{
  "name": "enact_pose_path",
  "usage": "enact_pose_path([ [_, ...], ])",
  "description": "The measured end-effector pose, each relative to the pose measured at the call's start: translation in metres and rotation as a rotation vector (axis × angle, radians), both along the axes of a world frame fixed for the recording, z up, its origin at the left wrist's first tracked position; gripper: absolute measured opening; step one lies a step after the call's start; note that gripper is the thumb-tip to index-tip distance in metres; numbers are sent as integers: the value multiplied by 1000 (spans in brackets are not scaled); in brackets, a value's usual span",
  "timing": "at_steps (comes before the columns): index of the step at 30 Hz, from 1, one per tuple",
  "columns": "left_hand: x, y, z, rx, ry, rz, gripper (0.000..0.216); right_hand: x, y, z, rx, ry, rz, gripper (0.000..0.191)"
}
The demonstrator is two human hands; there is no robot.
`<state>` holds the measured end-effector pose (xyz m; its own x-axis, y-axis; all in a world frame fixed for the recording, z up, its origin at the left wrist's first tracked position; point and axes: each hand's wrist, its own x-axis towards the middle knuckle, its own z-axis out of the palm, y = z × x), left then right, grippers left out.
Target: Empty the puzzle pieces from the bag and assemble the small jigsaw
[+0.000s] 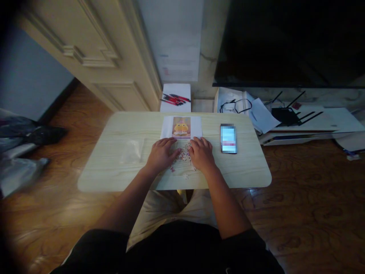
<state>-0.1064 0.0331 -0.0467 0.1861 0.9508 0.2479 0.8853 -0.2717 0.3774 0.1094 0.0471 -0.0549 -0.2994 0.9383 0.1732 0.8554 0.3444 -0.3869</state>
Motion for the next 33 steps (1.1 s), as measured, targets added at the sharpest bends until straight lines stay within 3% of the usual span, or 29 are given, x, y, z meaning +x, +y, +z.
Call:
enact_pose_path([
  [13,3,19,0,12,6,-14,48,-3,20,6,15,-9,20,35],
  [17,-2,6,1,5,-48,-72,40,-2,9,11,0,11,35,31],
  [23,-15,-34,0,-23,-122,-60,35,-3,-17,15,-38,71,135,54],
  [28,-9,-47,-8,-48,-176,-103,32,-6,-25,6,0,98,189,34],
  [33,-10,-48,-7,-55,-311,-91,29,-1,-22,3,35,124,191,26],
])
